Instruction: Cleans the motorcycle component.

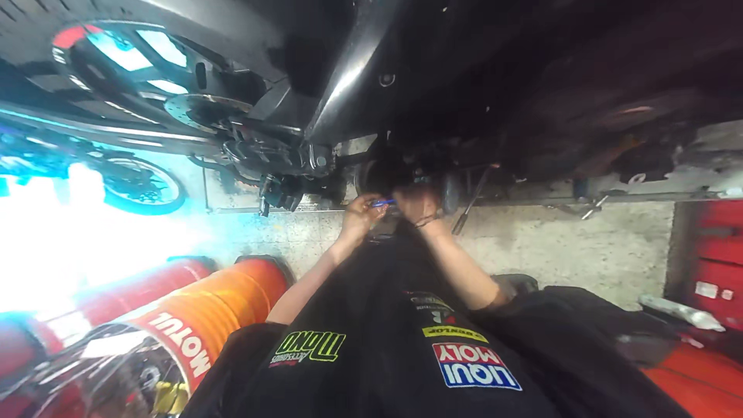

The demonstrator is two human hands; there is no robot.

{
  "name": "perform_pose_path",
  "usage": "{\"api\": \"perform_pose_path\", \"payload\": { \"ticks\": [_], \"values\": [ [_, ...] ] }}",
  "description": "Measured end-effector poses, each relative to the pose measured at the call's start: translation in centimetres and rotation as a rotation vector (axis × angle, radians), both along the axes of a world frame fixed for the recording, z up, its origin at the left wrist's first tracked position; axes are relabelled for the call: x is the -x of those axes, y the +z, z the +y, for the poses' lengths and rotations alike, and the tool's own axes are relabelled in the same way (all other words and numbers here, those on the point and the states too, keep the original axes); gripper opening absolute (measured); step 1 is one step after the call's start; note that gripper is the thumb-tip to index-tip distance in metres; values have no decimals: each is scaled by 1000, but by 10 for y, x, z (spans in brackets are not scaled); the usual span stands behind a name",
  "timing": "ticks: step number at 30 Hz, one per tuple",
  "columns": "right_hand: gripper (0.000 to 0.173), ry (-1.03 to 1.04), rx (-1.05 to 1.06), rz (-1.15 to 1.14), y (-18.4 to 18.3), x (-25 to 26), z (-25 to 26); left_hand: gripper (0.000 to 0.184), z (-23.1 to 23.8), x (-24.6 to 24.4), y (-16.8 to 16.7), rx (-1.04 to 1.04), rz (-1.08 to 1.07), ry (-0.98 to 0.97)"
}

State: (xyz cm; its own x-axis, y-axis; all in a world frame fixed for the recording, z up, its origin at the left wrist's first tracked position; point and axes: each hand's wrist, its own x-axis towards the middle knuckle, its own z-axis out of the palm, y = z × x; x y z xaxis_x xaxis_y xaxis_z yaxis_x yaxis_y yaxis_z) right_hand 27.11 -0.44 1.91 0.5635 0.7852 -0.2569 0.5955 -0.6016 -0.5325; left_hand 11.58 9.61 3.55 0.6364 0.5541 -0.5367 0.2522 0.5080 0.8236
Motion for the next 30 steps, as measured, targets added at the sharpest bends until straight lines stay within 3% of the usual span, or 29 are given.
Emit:
{"api": "perform_pose_path", "payload": {
  "ticks": [5,10,13,17,19,23,27,30],
  "values": [
    [41,98,-39,-113,-4,1,7,40,-3,1,-1,-126,22,-113],
    [38,-20,37,51,9,0,-1,44,-5,8,2,-180,83,-96],
    [40,30,-30,-47,-1,9,-1,47,-11,8,-5,-227,67,-91],
    [37,-54,-1,44,5,-2,-6,44,-13,6,0,-237,18,-82],
    [40,22,-44,-45,2,5,-6,42,-16,7,0,-282,33,-82],
    [34,-102,-73,151,10,-1,-10,42,-23,8,5,-325,5,-90],
    [38,9,-78,71,9,10,-15,42,-27,12,-1,-469,65,-154],
    [39,-67,-49,109,-1,-3,-15,40,-22,8,1,-483,35,-154]
  ]
}}
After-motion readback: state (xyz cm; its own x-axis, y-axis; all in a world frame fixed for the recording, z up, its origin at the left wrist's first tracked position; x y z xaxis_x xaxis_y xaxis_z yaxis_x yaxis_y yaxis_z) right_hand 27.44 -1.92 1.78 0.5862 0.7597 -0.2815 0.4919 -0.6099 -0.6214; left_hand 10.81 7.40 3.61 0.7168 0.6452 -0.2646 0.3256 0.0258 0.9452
